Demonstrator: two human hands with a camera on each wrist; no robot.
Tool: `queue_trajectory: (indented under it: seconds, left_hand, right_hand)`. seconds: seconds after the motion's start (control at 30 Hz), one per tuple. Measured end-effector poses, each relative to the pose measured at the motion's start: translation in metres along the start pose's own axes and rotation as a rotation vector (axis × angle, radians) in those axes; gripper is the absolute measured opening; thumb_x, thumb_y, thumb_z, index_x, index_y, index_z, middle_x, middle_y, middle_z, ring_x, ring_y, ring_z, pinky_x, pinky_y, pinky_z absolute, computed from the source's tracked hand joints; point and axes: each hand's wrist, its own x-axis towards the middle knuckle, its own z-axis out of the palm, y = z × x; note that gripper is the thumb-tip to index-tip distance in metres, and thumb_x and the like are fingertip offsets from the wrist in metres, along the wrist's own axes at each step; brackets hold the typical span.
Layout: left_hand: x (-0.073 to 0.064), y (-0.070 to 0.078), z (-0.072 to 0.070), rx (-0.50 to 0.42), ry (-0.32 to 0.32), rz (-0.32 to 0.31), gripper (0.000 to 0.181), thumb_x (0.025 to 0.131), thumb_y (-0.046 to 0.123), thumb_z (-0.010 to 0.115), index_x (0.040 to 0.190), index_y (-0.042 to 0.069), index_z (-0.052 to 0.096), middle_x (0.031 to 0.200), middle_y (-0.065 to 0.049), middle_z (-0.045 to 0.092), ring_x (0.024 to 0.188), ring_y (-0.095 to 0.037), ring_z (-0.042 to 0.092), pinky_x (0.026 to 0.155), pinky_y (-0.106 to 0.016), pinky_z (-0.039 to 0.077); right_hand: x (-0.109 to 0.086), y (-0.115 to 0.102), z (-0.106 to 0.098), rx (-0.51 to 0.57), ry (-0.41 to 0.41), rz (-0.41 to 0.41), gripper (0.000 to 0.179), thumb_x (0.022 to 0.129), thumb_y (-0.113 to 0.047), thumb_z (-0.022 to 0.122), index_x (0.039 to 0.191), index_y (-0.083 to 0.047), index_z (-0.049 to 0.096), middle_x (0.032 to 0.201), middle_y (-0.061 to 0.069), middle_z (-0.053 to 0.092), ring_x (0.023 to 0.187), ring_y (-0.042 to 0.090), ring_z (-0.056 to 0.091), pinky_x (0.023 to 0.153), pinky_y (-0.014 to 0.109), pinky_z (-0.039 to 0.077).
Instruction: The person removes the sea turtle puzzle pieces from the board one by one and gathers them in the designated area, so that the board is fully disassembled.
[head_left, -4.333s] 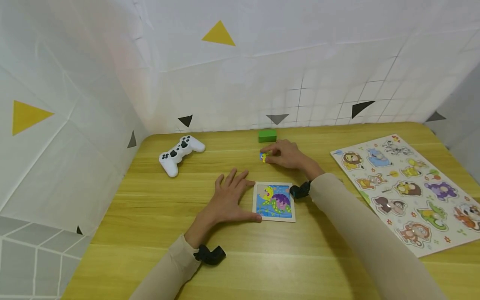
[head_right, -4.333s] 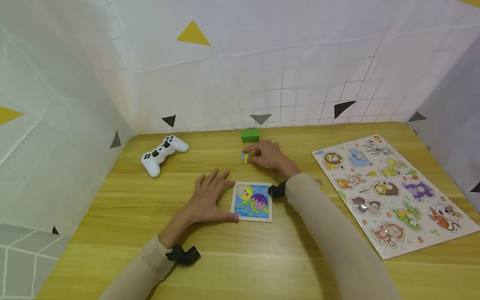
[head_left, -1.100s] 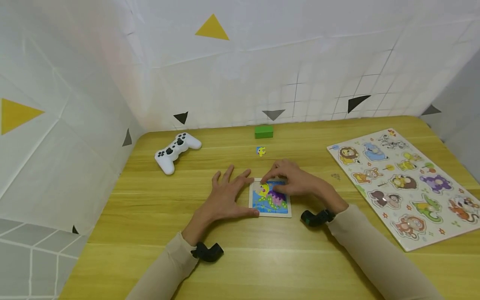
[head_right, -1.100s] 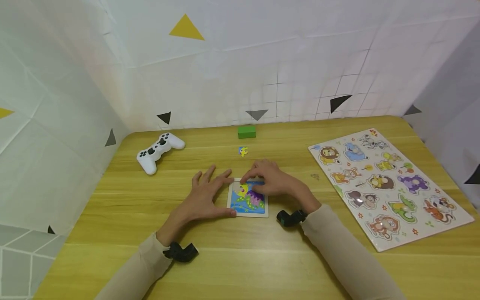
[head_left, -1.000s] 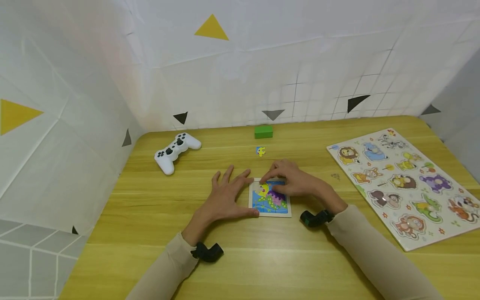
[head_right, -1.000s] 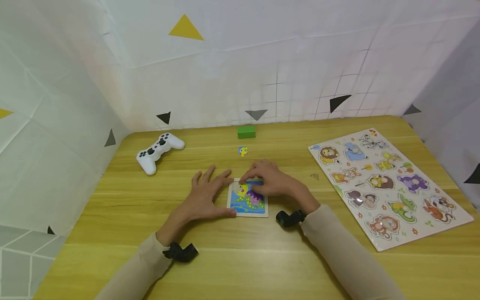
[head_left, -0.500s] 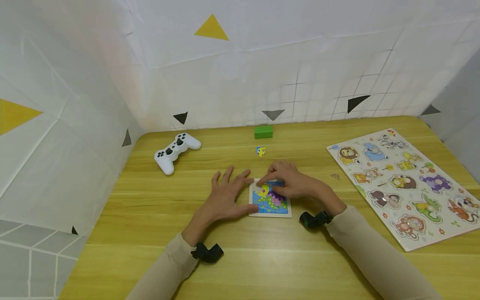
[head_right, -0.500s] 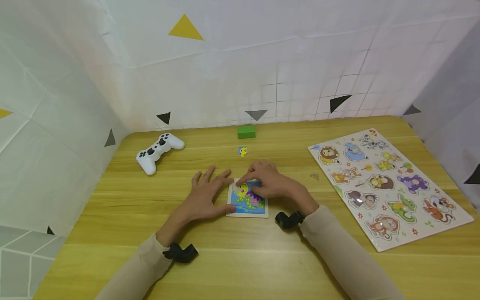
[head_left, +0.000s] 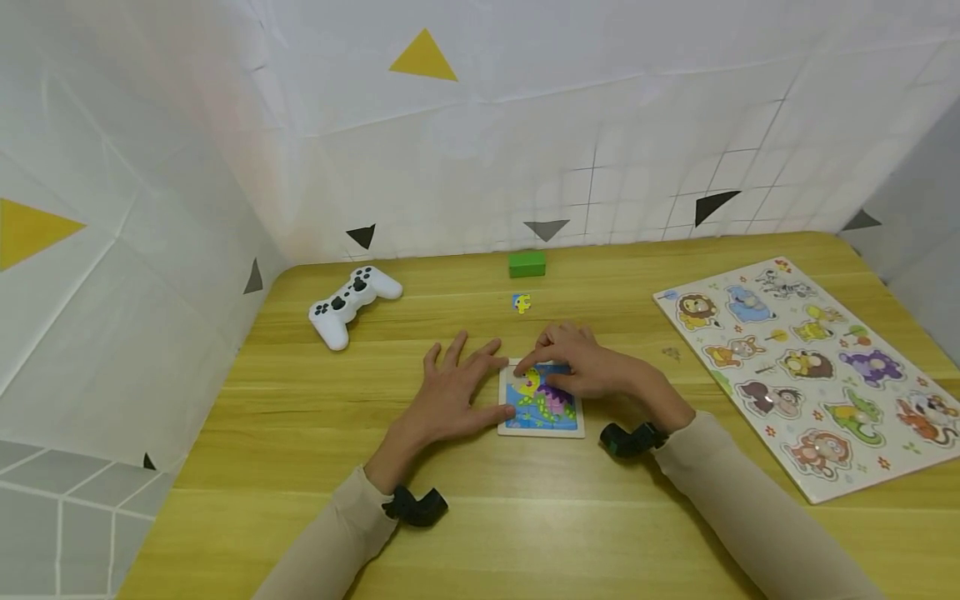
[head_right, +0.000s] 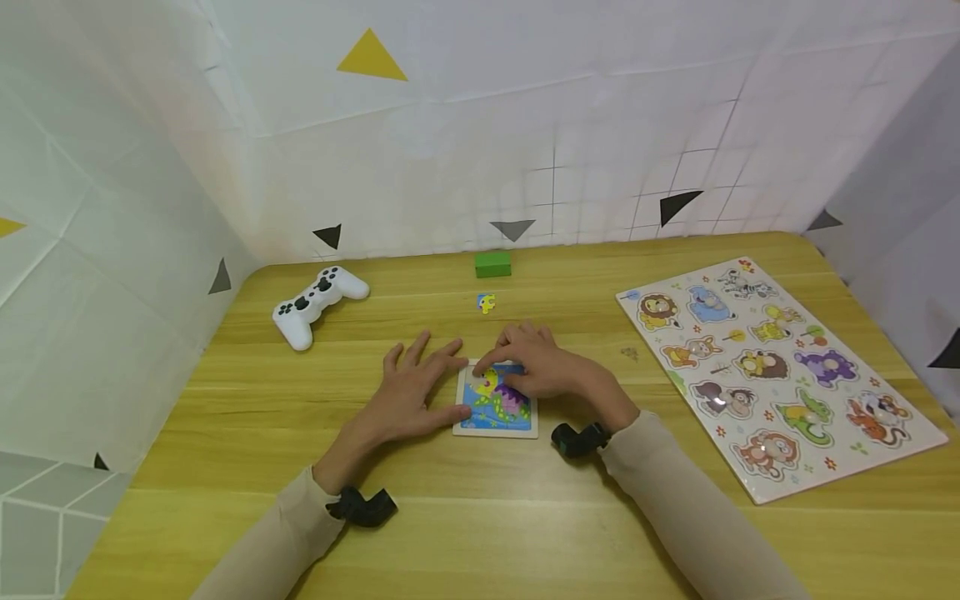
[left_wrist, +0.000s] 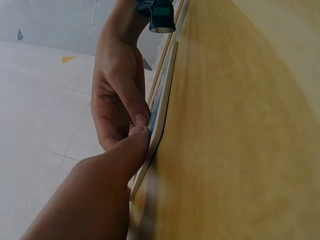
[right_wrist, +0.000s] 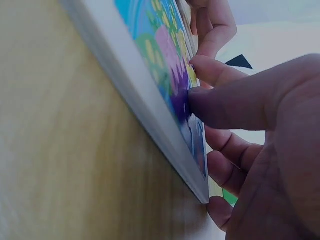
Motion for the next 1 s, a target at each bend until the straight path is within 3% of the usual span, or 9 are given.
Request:
queue_trajectory:
  seconds: [0.87,1.0]
  left_hand:
    - [0.0004,-0.0003,0.0003,-0.016,0.017,0.016,0.073,0.088,0.075,0.057,0.147,0.034,0.05,0.168,0.007,0.031,0.159,-0.041,0.01,0.117,-0.072,0.005]
    - [0.0004,-0.0002,0.0003,-0.016,0.015,0.015,0.073,0.088,0.075,0.057,0.147,0.033,0.051,0.168,0.006,0.031,0.159,-0.041,0.01,0.118,-0.072,0.006]
  right_hand:
    - [0.0012,-0.0014,-0.0002,0.072,0.009,-0.02,0.037,0.094,-0.003,0.065,0.12,-0.028,0.073,0.114,-0.002,0.063,0.104,0.019,0.044,0.086,0.04,0.026]
    - [0.0005,-0.0011,-0.0005,0.066,0.019,-0.03,0.039,0.094,-0.003,0.065,0.125,-0.026,0.071,0.112,-0.003,0.065,0.101,0.019,0.044,0.086,0.04,0.027]
